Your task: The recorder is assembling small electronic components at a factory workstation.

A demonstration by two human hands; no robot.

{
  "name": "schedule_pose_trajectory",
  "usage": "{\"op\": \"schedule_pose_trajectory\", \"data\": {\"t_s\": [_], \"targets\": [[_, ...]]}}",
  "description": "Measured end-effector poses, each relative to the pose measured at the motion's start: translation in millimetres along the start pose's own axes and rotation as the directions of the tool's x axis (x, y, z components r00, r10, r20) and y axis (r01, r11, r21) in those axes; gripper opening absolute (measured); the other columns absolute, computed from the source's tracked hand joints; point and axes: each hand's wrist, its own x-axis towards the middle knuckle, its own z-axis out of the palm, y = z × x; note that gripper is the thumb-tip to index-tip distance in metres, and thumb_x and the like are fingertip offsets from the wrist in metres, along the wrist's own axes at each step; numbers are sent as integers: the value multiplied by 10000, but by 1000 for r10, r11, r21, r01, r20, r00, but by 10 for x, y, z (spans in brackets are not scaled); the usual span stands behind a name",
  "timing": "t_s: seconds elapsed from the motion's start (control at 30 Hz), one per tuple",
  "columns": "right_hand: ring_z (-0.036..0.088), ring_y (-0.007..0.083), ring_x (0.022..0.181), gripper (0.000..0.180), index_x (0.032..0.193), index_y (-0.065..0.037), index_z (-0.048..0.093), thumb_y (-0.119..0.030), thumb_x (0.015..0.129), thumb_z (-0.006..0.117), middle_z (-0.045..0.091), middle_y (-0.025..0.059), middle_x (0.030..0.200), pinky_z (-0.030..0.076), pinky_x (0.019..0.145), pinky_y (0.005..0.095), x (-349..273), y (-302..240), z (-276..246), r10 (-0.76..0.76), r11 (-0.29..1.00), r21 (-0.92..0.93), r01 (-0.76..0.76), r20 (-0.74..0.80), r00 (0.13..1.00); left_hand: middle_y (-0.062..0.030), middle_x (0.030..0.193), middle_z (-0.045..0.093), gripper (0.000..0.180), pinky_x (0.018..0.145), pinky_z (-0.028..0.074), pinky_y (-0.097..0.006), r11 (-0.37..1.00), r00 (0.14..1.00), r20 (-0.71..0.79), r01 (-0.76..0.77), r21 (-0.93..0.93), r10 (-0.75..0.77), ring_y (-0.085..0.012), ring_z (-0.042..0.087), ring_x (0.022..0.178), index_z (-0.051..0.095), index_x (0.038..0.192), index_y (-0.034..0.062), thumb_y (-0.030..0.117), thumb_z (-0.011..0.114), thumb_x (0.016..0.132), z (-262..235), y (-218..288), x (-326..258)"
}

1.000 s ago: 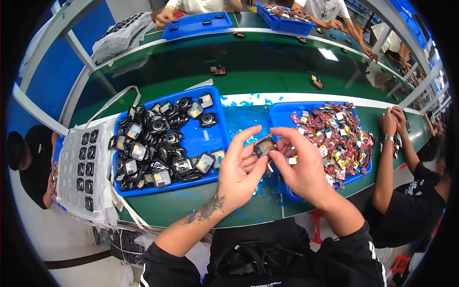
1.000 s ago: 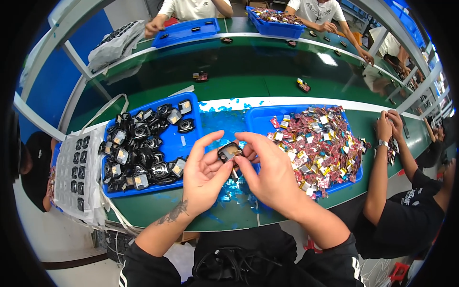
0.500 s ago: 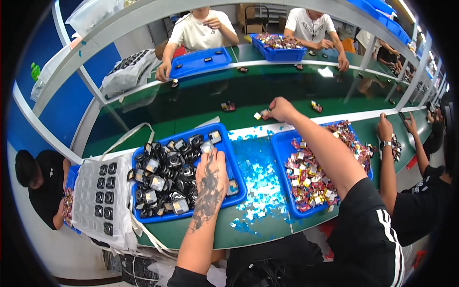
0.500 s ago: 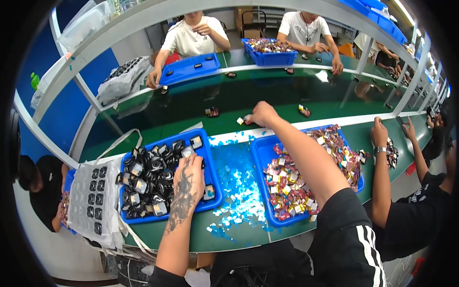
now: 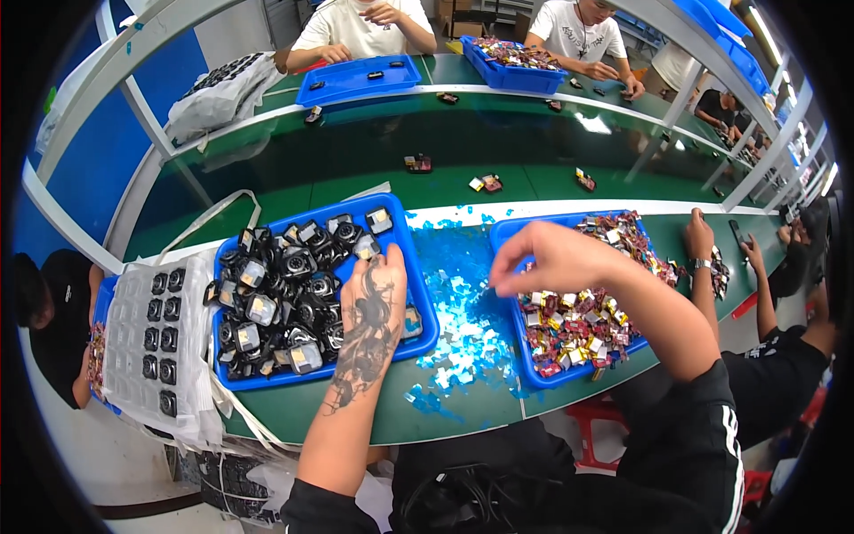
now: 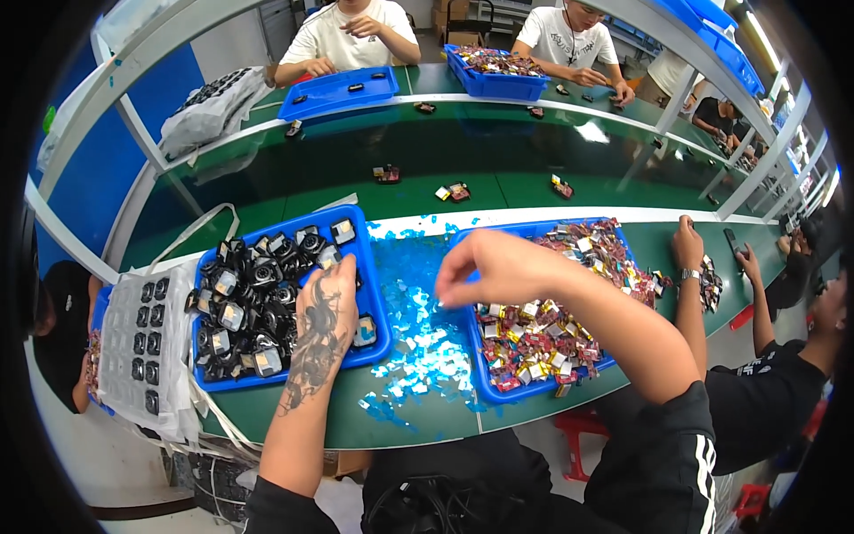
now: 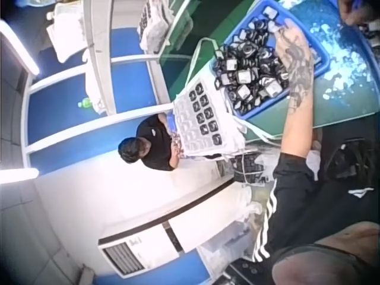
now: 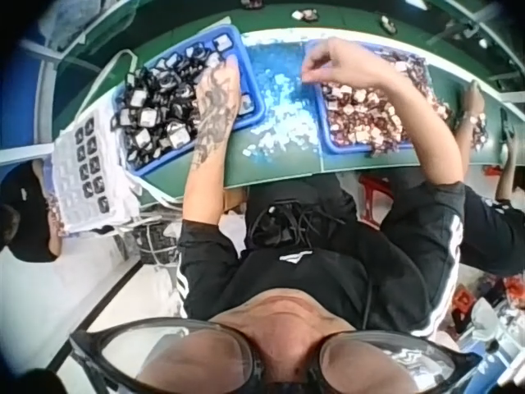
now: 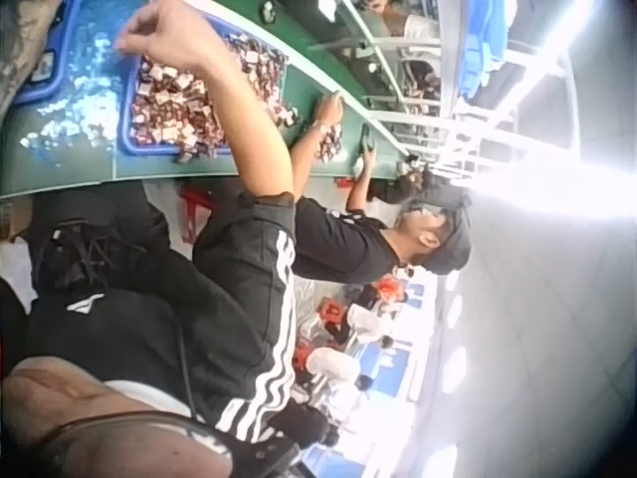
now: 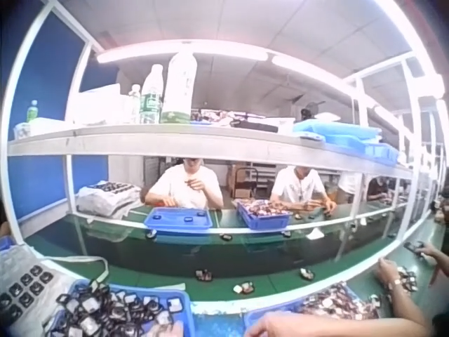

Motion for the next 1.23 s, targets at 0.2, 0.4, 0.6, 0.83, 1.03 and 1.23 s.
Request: {"op": "schedule_pose_trajectory", "data": {"t_s": [0.2,0.4,0.6,0.83,1.03,1.23], "targets": [[681,323,774,123,808,-39,695,-162,796,696,693,154,795,533,716,415,76,610,-248,66,829,-473,-300,-449,891,-130,1142,636,325,992,464,-401,997,992,123,26,-70,-17,-331,585,1099,608,1158,21,70,610,836,-65,-58,-56],[671,293,814,212,851,-52,696,-225,744,757,692,109,827,517,723,387,-105,571,-288,288,774,-542,-327,-157,945,-132,1217,600,348,1003,445,-413,992,997,75,4,-124,6,-333,546,1157,607,1139,30,166,668,825,-23,-126,-108],[666,265,793,275,888,-34,686,-235,728,784,678,81,806,511,727,386,-301,576,-151,220,858,-462,-222,-60,974,-216,940,652,285,824,511,-461,991,987,100,128,-40,-124,-381,627,936,561,1113,-27,86,576,853,-109,39,59],[631,320,695,180,835,6,666,-173,852,665,631,183,731,491,656,408,-455,467,-54,-87,894,-428,-129,-449,889,-133,866,651,311,572,540,-319,636,972,128,225,-739,-195,-202,662,693,539,1229,12,27,463,928,-337,6,-27],[496,47,661,205,873,-17,578,-196,973,565,550,-36,745,420,596,240,-650,19,220,176,932,363,-3,-445,878,-51,988,567,273,639,499,-218,201,990,141,138,-970,2,-104,584,826,680,1127,22,5,509,914,-258,285,-197],[519,56,744,191,901,-25,589,-195,983,557,563,-17,803,454,685,233,-722,-183,304,105,843,537,-12,-144,984,-75,1195,462,515,762,498,-241,437,978,-135,-194,-879,162,-161,517,1002,598,1305,89,16,709,808,-364,395,-200]]}}
